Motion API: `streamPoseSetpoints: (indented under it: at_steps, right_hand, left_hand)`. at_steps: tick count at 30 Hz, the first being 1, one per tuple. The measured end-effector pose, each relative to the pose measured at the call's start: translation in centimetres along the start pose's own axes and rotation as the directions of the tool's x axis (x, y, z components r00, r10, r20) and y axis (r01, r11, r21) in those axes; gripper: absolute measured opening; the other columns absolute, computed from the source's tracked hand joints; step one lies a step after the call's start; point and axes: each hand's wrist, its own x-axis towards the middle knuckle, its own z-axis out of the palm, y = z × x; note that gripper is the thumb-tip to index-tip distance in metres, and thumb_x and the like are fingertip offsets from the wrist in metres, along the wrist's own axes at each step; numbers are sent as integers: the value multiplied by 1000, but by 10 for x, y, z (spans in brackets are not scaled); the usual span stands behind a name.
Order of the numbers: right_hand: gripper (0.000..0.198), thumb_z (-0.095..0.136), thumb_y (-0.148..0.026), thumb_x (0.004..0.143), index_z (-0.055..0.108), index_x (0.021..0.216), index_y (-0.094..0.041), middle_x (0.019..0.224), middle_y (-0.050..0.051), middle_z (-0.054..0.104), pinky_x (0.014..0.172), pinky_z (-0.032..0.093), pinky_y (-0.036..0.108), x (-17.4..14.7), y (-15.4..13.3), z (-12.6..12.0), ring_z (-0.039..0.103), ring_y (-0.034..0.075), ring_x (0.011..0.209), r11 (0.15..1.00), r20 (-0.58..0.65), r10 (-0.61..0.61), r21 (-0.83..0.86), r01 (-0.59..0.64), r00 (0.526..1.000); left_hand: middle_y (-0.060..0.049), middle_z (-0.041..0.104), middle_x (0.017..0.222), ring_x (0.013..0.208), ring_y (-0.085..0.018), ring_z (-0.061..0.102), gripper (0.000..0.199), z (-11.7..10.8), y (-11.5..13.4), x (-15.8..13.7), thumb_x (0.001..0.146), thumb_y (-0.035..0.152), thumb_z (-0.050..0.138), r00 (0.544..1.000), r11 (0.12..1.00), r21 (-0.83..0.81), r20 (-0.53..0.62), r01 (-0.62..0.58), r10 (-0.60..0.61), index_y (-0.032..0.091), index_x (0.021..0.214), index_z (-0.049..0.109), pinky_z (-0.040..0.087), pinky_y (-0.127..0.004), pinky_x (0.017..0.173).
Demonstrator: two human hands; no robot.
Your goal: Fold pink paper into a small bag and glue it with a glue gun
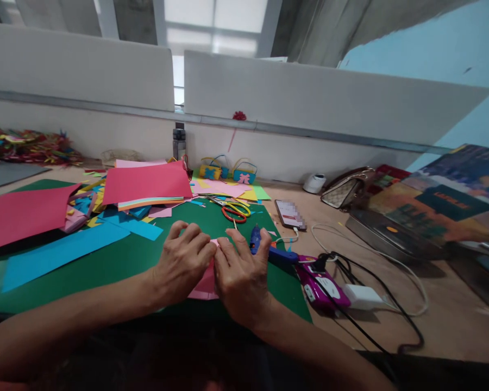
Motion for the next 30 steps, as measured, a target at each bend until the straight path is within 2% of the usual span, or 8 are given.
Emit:
streamPoseSetpoints:
  at_steps: [6, 9, 11, 13, 16, 20, 24, 30]
  right_hand:
    - [24, 42, -9, 85, 64, 78, -10, 86, 10, 68, 100, 12, 59, -1, -1, -1, 56, 25, 101, 999, -52, -19, 41, 21, 998]
    - [16, 49, -18, 85, 63, 82, -13, 88, 7, 69, 102, 12, 57, 2, 7, -11, 58, 24, 99, 978, -63, 32, 207, -18, 998]
    - [14, 52, -25, 86, 62, 88, -16, 91, 5, 70, 103, 15, 55, 4, 19, -19, 59, 23, 97, 933, -64, 84, 356, -56, 994]
    - [12, 53, -24, 85, 61, 92, -18, 90, 4, 70, 102, 20, 51, 5, 35, -22, 60, 22, 97, 891, -55, 95, 450, -60, 994]
    - [10, 54, -24, 85, 61, 92, -20, 88, 4, 70, 97, 31, 44, 2, 55, -16, 63, 19, 91, 837, -53, 78, 546, -36, 996]
    - [17, 58, -29, 83, 60, 96, -19, 91, 5, 70, 93, 37, 40, -6, 61, -4, 63, 17, 91, 764, -8, -17, 645, 18, 1000]
    - [18, 61, -30, 80, 60, 95, -18, 92, 5, 70, 94, 36, 40, -8, 56, -3, 63, 16, 92, 720, -14, -69, 691, 59, 998]
    - [14, 61, -24, 81, 60, 93, -16, 86, 5, 69, 91, 40, 37, -8, 51, -6, 63, 14, 87, 664, -34, -82, 743, 80, 996]
  left_hand:
    - [-2, 65, 72, 73, -17, 51, 17, 5, -7, -2, 86, 13, 48, 997, 995, -83, -63, -48, 43, 16, 76, 60, 34, -36, 74]
    - [-2, 67, 75, 74, -17, 52, 16, 4, -14, -4, 85, 12, 47, 988, 990, -110, -137, -89, 73, 16, 76, 59, 34, -37, 76]
    - [-1, 68, 78, 75, -17, 53, 13, 1, -19, -6, 84, 12, 49, 978, 983, -146, -193, -112, 83, 17, 79, 59, 34, -38, 78]
    - [-1, 69, 78, 74, -17, 52, 10, -4, -25, -8, 81, 11, 53, 972, 972, -203, -226, -116, 69, 18, 79, 60, 34, -39, 78]
    - [0, 70, 77, 72, -16, 52, 7, -10, -31, -9, 79, 12, 57, 979, 949, -304, -204, -87, 24, 19, 77, 60, 35, -38, 75]
    - [-1, 70, 79, 75, -17, 53, 11, -17, -34, -12, 83, 15, 53, 990, 929, -362, -139, -80, 31, 20, 78, 61, 36, -39, 74]
    - [0, 70, 79, 75, -17, 54, 13, -23, -33, -18, 84, 15, 51, 990, 925, -365, -130, -107, 63, 20, 78, 61, 36, -41, 78]
    - [-1, 71, 78, 75, -17, 57, 10, -27, -34, -23, 81, 12, 54, 979, 940, -290, -146, -181, 144, 19, 82, 62, 36, -43, 84]
